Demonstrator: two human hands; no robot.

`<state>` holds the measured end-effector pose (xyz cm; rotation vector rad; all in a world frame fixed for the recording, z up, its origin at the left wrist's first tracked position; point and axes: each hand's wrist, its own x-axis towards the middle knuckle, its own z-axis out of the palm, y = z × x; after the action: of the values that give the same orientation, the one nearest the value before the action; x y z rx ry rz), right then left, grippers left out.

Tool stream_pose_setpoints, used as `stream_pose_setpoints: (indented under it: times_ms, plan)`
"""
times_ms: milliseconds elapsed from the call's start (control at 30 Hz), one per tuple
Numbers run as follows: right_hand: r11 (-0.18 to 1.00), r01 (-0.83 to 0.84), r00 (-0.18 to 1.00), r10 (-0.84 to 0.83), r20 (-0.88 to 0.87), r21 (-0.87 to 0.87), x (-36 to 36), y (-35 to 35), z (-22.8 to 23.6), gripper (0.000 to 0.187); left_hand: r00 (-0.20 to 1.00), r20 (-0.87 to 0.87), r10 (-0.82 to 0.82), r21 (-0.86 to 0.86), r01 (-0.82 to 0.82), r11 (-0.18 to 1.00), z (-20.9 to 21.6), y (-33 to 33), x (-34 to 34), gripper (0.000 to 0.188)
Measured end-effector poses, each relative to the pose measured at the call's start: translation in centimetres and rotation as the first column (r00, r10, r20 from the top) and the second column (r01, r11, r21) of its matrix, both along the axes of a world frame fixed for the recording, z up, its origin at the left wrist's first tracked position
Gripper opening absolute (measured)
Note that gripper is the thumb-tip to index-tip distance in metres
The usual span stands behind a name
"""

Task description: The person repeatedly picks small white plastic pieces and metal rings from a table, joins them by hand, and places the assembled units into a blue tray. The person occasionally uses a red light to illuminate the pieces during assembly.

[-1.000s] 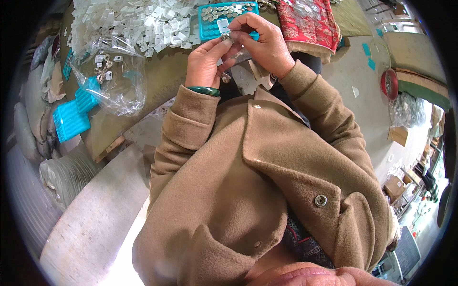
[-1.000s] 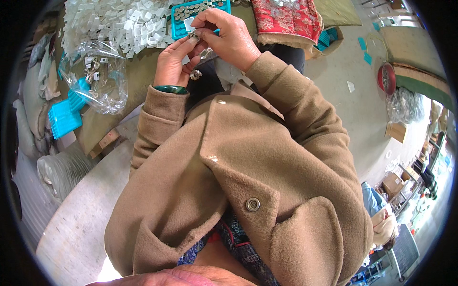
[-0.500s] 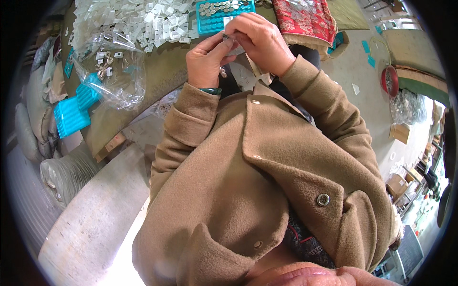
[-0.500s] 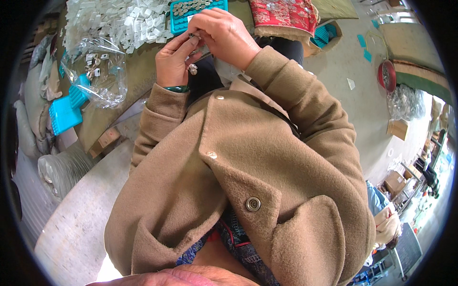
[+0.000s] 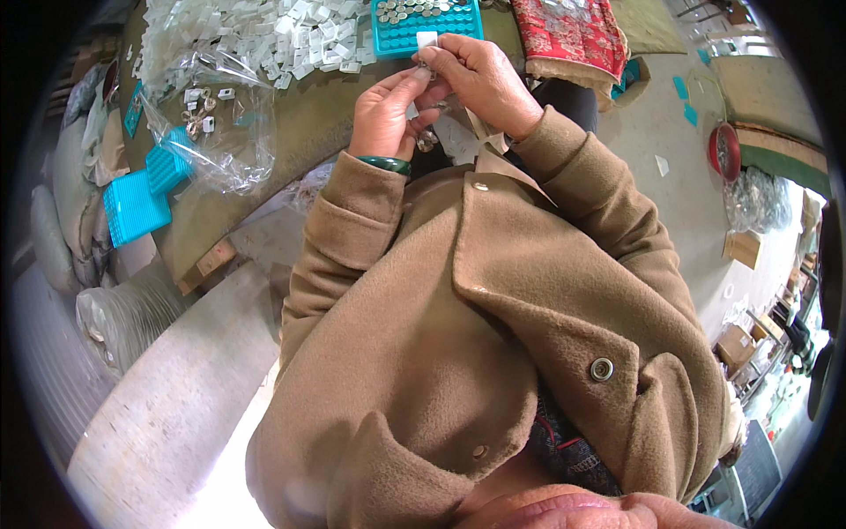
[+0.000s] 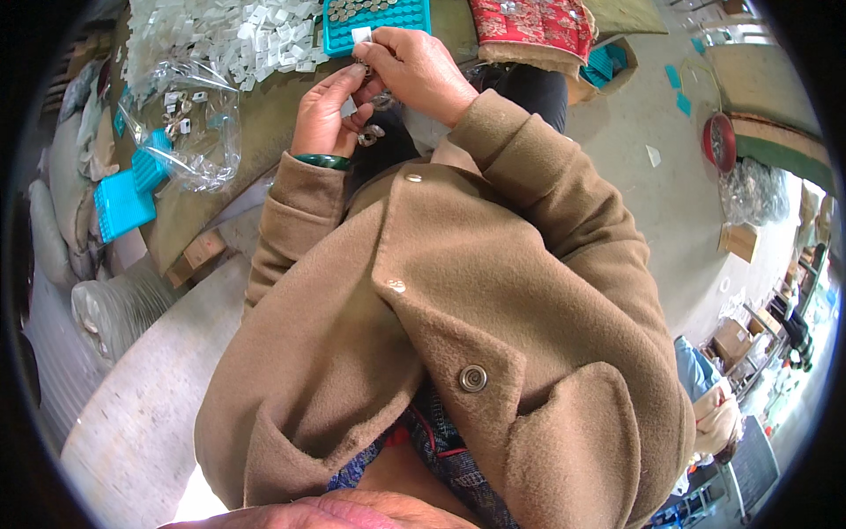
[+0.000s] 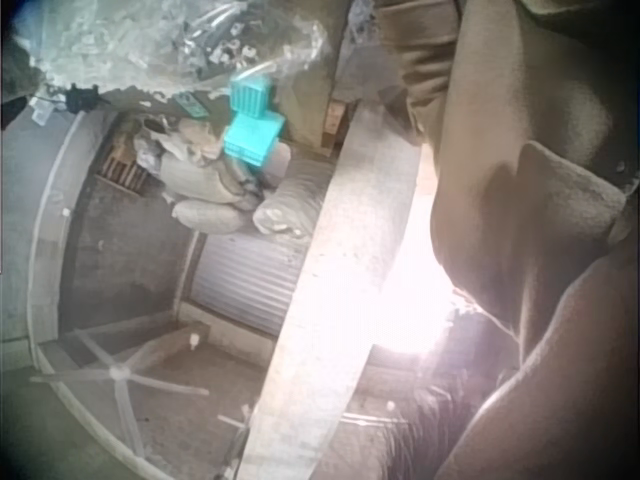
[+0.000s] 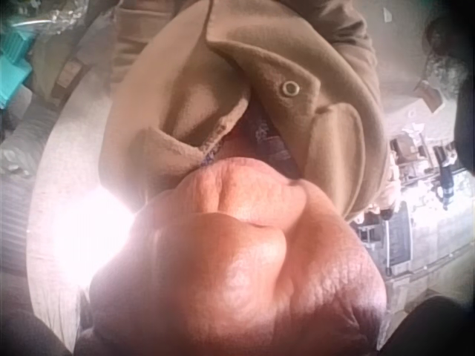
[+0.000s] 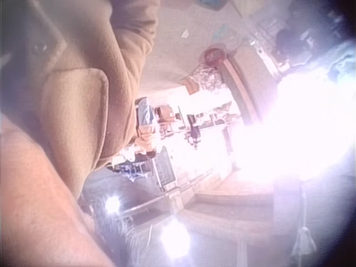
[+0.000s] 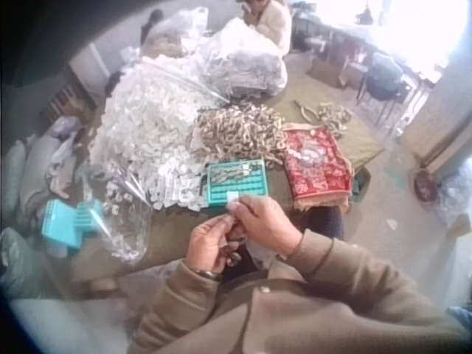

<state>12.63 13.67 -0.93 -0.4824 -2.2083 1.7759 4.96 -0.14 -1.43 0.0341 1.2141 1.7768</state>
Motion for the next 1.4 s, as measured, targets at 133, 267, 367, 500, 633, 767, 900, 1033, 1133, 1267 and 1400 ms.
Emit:
stream_pose_setpoints:
  times_ms: [133,267,367,500,633,767,900,1033,1133,1267,1400]
  plan:
    - [0.982,-0.089,0.994,0.099,0.054,-0.169,0.2,0.3,0.0,0.026,0.971,0.238,-0.009,0.049,-0.003,0.999,-1.1,-0.1,-0.4,0.026]
    - [0.827,-0.107,0.992,0.124,-0.008,-0.553,0.2,0.7,-0.3,0.029,0.866,0.49,-0.102,0.19,0.008,0.982,-2.4,-0.5,-1.0,0.024]
    - [0.726,-0.135,0.991,0.11,-0.08,-0.674,0.2,1.2,-0.5,0.029,0.777,0.576,-0.254,0.379,0.022,0.925,-3.0,-0.4,-1.0,0.008]
    - [0.781,-0.176,0.984,0.134,-0.114,-0.599,0.4,1.7,-0.7,0.029,0.693,0.685,-0.226,0.408,-0.108,0.906,-2.8,0.0,-0.5,0.008]
    - [0.899,-0.285,0.954,0.234,-0.187,-0.331,1.1,1.8,-0.7,0.037,0.719,0.674,-0.167,0.37,-0.133,0.92,-2.3,0.3,-0.5,0.016]
    - [0.919,-0.155,0.952,0.238,-0.194,0.363,1.3,2.1,-0.9,0.04,0.727,0.661,-0.187,0.331,-0.059,0.942,-2.2,0.7,-0.3,0.026]
    - [0.807,0.045,0.919,0.197,-0.341,0.589,2.0,2.7,-1.0,0.031,0.838,0.496,-0.226,0.264,0.103,0.959,-1.6,1.2,-0.3,0.026]
    - [0.855,0.085,0.943,0.097,-0.318,0.512,3.3,2.9,-1.2,0.023,0.879,0.433,-0.199,0.217,0.112,0.97,-0.9,1.8,0.0,0.024]
    - [0.86,0.111,0.945,0.063,-0.321,0.497,4.6,2.8,-1.4,0.024,0.905,0.387,-0.177,0.065,0.165,0.984,-1.2,2.7,0.9,0.025]
    - [0.943,0.009,0.976,0.064,-0.208,0.334,6.7,5.0,-1.7,0.027,0.933,0.265,-0.243,0.03,0.244,0.969,-1.7,3.5,1.6,0.032]
    - [0.755,0.388,0.916,-0.377,-0.135,0.528,7.4,9.9,-2.2,0.015,0.946,0.129,-0.297,0.041,0.294,0.955,-1.6,4.3,1.5,0.039]
